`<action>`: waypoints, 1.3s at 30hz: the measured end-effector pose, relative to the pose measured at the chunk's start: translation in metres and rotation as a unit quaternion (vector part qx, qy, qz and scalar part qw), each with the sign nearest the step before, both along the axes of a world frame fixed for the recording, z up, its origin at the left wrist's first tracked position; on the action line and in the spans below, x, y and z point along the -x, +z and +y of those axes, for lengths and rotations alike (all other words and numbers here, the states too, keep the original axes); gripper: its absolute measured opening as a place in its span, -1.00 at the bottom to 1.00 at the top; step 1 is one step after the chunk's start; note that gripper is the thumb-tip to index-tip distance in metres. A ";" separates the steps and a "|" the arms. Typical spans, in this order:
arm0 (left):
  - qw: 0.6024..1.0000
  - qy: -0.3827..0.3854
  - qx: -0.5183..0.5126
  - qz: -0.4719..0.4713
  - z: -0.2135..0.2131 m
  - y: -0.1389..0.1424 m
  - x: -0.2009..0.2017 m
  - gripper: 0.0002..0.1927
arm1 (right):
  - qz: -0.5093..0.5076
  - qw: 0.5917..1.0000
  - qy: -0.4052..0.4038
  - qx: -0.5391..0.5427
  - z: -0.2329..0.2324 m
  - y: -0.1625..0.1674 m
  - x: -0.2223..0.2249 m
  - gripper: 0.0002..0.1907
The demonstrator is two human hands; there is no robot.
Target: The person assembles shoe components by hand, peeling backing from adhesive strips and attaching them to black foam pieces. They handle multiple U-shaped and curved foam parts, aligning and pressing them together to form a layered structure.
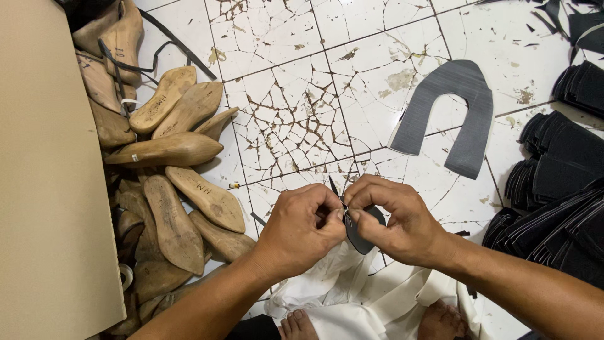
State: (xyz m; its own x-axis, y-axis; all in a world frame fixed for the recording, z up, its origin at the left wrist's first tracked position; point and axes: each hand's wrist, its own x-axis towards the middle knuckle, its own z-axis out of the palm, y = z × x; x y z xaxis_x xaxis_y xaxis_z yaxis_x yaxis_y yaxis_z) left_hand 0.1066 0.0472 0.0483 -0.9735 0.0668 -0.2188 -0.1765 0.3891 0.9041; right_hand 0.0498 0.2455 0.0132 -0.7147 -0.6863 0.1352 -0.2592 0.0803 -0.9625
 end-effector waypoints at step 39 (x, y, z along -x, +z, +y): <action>0.978 0.062 -0.171 -0.107 0.002 -0.005 0.002 -0.91 | -0.253 0.964 -0.046 0.063 0.003 -0.012 -0.001 -0.93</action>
State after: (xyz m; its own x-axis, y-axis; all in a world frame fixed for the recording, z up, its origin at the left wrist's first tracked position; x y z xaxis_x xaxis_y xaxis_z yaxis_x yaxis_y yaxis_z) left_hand 0.1045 0.0496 0.0429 -0.9134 0.0569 -0.4031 -0.4017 0.0341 0.9151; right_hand 0.0512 0.2484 0.0015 -0.7679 -0.6178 -0.1692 0.2492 -0.0449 -0.9674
